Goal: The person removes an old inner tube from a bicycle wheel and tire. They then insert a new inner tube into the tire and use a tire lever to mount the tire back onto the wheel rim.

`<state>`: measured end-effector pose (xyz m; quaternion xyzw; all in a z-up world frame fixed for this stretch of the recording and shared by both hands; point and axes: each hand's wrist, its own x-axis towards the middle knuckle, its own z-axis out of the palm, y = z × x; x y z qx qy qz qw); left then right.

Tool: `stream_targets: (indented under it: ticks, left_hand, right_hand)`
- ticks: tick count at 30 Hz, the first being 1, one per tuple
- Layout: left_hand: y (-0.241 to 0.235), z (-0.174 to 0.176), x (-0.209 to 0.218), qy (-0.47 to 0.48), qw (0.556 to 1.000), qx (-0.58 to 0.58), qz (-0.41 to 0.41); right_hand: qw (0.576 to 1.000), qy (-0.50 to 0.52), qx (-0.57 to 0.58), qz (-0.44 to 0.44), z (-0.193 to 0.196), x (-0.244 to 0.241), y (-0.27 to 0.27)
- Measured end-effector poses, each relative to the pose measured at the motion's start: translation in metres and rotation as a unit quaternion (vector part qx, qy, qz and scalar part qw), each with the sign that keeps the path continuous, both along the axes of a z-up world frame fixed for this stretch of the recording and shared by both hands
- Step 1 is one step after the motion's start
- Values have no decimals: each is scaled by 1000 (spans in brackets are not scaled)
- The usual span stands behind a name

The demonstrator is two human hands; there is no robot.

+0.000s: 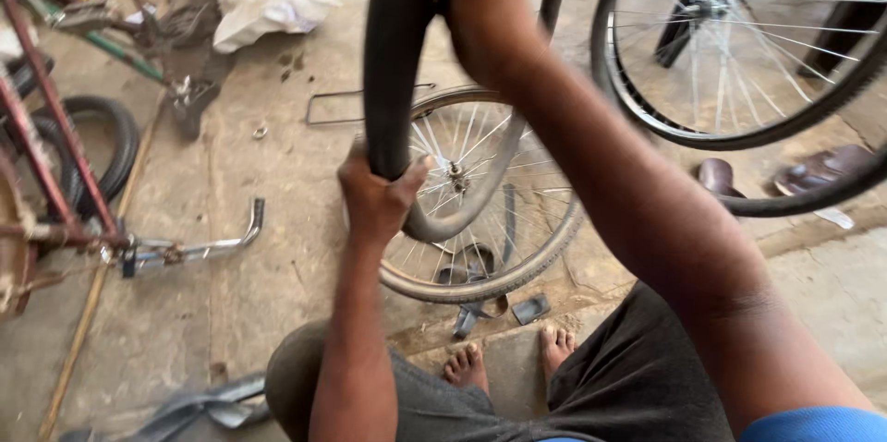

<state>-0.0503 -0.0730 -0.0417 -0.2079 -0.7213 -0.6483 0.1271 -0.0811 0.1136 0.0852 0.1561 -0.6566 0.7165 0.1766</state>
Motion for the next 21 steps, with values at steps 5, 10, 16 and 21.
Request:
stream_targets:
  ticks: [5, 10, 16, 21]
  left_hand:
    - [-31, 3, -9, -19, 993, 17, -112]
    - [-31, 1, -12, 85, 988, -77, 100]
    - [-19, -5, -10, 153, 972, 35, 174]
    - [-42, -4, -14, 69, 998, 5, 13]
  right_hand:
    - [992, -70, 97, 42, -30, 12, -24]
    - [999, -31, 5, 31, -42, 20, -37]
    - [994, 58, 67, 57, -18, 17, -37]
    - [912, 9, 409, 34, -62, 16, -23]
